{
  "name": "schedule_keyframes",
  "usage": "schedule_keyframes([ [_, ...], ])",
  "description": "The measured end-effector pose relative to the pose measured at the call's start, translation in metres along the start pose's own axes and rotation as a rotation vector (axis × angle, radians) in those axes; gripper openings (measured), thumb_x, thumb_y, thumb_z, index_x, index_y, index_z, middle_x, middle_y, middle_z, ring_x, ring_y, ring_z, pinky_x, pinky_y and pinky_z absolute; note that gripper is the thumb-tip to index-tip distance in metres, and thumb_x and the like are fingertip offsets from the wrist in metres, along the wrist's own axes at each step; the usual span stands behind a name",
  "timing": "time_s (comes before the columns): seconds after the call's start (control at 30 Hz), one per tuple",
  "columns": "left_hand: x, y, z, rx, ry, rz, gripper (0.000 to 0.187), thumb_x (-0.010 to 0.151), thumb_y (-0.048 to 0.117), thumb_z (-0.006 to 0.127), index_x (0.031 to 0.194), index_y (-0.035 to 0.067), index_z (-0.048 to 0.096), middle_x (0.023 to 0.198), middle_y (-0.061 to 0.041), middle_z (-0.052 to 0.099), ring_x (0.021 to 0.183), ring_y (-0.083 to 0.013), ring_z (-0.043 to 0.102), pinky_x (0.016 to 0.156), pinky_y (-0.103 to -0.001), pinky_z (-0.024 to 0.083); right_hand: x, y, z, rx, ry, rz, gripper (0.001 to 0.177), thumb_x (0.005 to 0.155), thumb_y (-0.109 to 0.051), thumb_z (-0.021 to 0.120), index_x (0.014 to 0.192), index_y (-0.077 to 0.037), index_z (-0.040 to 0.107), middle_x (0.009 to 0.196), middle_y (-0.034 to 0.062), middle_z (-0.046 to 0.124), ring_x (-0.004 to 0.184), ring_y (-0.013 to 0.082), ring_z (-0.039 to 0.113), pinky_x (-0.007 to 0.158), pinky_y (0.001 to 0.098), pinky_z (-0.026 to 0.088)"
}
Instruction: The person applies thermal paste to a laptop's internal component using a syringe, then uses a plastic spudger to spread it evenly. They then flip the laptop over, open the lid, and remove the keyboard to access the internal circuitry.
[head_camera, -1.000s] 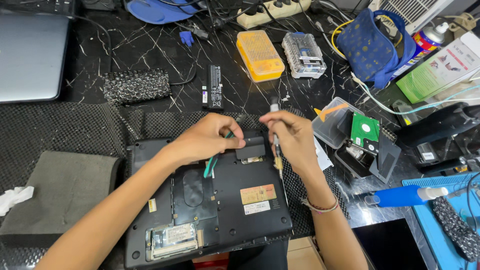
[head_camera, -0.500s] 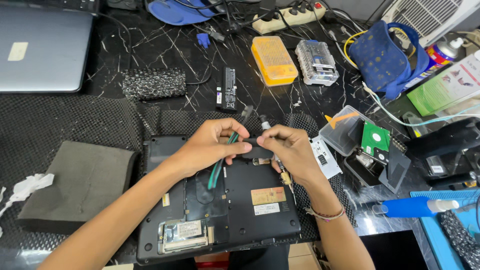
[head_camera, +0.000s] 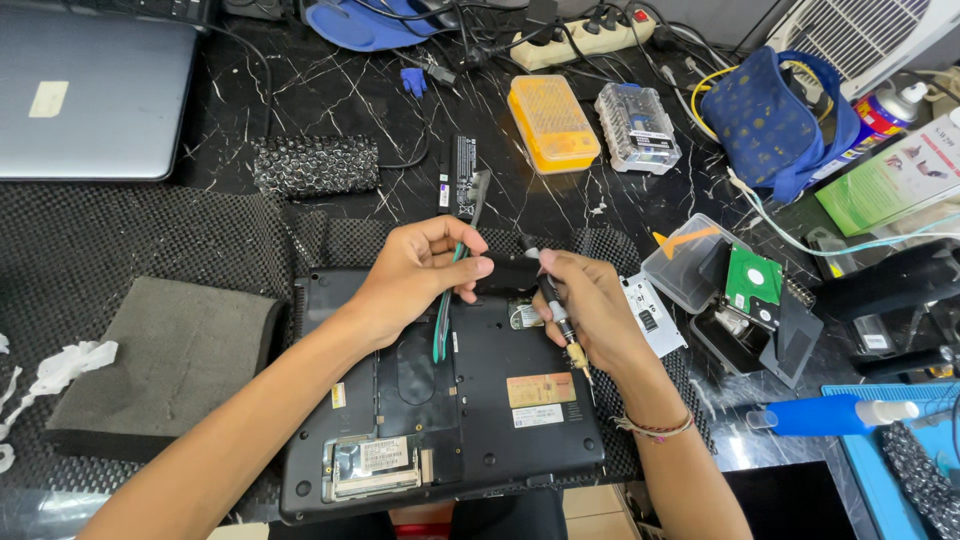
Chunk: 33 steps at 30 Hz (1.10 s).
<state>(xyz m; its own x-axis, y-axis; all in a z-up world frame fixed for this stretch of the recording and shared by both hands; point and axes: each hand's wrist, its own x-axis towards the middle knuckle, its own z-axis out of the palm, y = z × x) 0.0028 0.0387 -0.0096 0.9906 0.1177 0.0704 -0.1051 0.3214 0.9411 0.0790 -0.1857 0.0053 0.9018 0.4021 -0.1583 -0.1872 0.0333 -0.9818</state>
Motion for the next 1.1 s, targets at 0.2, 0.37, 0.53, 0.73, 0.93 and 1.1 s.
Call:
schedule_keyframes([
  [0.2, -0.001, 0.002, 0.002, -0.038, 0.007, 0.025, 0.025, 0.092, -0.002, 0.084, 0.114, -0.009, 0.074, 0.107, -0.019, 0.075, 0.081, -0.0158, 0.078, 0.071, -0.033, 0.074, -0.022, -0.031, 0.019, -0.032, -0.034, 0.058, 0.043, 0.113, -0.030, 0.062, 0.104, 0.012, 0.071, 0.092, 0.0257, 0.071, 0.059, 0.0218, 0.061, 0.028, 0.0289, 0.044],
  [0.37, 0.000, 0.002, 0.004, -0.051, -0.007, 0.060, 0.019, 0.092, -0.004, 0.083, 0.109, -0.007, 0.074, 0.109, -0.017, 0.075, 0.080, -0.0130, 0.077, 0.073, -0.032, 0.074, -0.014, -0.023, 0.013, -0.046, -0.052, 0.056, 0.053, 0.114, -0.036, 0.061, 0.105, 0.015, 0.073, 0.094, 0.0286, 0.074, 0.057, 0.0217, 0.060, 0.025, 0.0277, 0.043],
  [0.53, -0.005, 0.005, 0.006, -0.034, -0.020, 0.056, 0.014, 0.090, -0.006, 0.083, 0.102, -0.005, 0.075, 0.108, -0.016, 0.076, 0.079, -0.0125, 0.076, 0.072, -0.032, 0.073, -0.018, -0.029, 0.017, -0.014, -0.045, 0.062, 0.050, 0.114, -0.035, 0.062, 0.104, 0.014, 0.071, 0.091, 0.0286, 0.073, 0.056, 0.0234, 0.060, 0.025, 0.0285, 0.043],
  [0.73, -0.004, 0.001, 0.005, -0.072, -0.009, 0.134, 0.012, 0.089, -0.011, 0.082, 0.094, -0.004, 0.073, 0.106, -0.015, 0.075, 0.078, -0.0129, 0.077, 0.069, -0.028, 0.071, -0.012, -0.017, 0.004, 0.027, -0.078, 0.112, 0.053, 0.114, -0.037, 0.061, 0.100, 0.014, 0.067, 0.093, 0.0296, 0.070, 0.057, 0.0251, 0.058, 0.025, 0.0292, 0.040],
  [0.93, -0.005, 0.009, 0.010, -0.055, -0.017, 0.102, 0.014, 0.086, -0.013, 0.083, 0.090, -0.004, 0.073, 0.104, -0.016, 0.074, 0.073, -0.0144, 0.074, 0.051, -0.021, 0.060, -0.010, -0.019, 0.000, 0.083, -0.132, 0.131, 0.048, 0.112, -0.034, 0.064, 0.100, 0.012, 0.066, 0.097, 0.0291, 0.068, 0.059, 0.0220, 0.057, 0.025, 0.0284, 0.040],
  [1.1, 0.001, 0.015, 0.024, 0.028, -0.005, 0.002, 0.013, 0.087, -0.014, 0.082, 0.094, -0.005, 0.075, 0.103, -0.018, 0.077, 0.070, -0.0155, 0.071, 0.044, -0.020, 0.049, -0.020, -0.019, -0.011, 0.226, -0.156, 0.198, 0.041, 0.110, -0.033, 0.066, 0.101, 0.006, 0.061, 0.092, 0.0195, 0.057, 0.060, 0.0217, 0.056, 0.025, 0.0264, 0.037],
])
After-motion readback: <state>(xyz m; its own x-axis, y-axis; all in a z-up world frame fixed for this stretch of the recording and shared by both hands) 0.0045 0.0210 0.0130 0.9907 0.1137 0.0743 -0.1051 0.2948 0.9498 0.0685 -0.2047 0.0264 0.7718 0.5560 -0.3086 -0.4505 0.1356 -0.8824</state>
